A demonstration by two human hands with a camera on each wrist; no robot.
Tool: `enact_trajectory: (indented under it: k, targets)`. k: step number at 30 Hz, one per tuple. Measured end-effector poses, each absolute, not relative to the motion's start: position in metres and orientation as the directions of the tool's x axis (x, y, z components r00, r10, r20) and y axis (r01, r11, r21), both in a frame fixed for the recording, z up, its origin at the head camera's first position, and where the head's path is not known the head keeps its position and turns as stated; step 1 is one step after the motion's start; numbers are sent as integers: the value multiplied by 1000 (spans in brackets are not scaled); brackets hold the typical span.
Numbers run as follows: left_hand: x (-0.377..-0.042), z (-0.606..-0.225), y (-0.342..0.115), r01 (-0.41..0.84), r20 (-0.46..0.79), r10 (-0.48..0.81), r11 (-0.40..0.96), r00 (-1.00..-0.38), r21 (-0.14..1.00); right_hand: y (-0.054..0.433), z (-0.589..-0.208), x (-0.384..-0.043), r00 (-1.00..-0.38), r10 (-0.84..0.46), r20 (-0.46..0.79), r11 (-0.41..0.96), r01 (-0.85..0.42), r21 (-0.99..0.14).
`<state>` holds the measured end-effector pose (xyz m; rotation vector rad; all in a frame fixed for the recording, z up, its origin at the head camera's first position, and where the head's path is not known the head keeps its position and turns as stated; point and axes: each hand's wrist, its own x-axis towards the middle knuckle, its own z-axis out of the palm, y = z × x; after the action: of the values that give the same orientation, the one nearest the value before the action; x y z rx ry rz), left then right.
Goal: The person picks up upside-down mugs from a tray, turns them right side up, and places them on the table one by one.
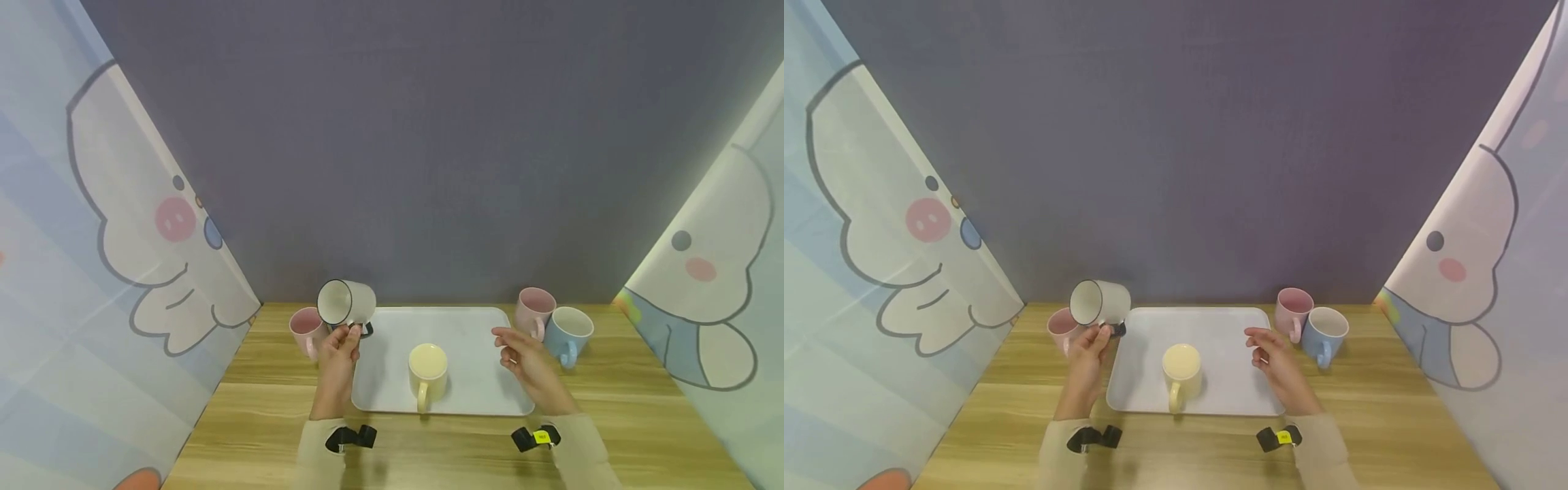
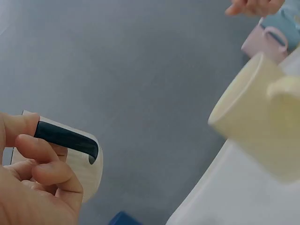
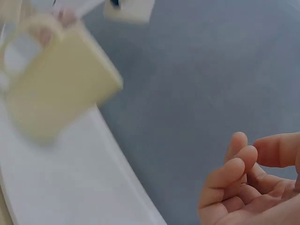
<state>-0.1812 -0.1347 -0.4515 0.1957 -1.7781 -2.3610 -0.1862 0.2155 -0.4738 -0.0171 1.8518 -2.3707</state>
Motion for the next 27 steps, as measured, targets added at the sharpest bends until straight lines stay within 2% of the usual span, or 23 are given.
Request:
enact_trajectory:
  k: [4,9,11,16,20,27]
  targets:
    - [-179,-450,-148,77,15,-274,-215,-962,974,232,-483,-186,-992,-8,-123,-124,123,-985]
    - [-178,-446,-163,96,26,-343,-189,-939,977,249,-497,-189,-983,37,-180,-36,179,-983]
    - [-176,-445,-170,96,22,-368,-183,-930,979,254,-503,-190,-979,51,-198,39,201,-979]
    - [-171,-444,-191,99,46,-461,-90,-886,991,268,-519,-193,-981,84,-172,305,190,-933]
    - [-166,-446,-206,128,87,-566,-34,-820,991,278,-530,-195,-986,80,-144,498,165,-851]
    - [-159,-456,-225,91,97,-670,44,-736,995,285,-548,-199,-997,40,-68,654,78,-753]
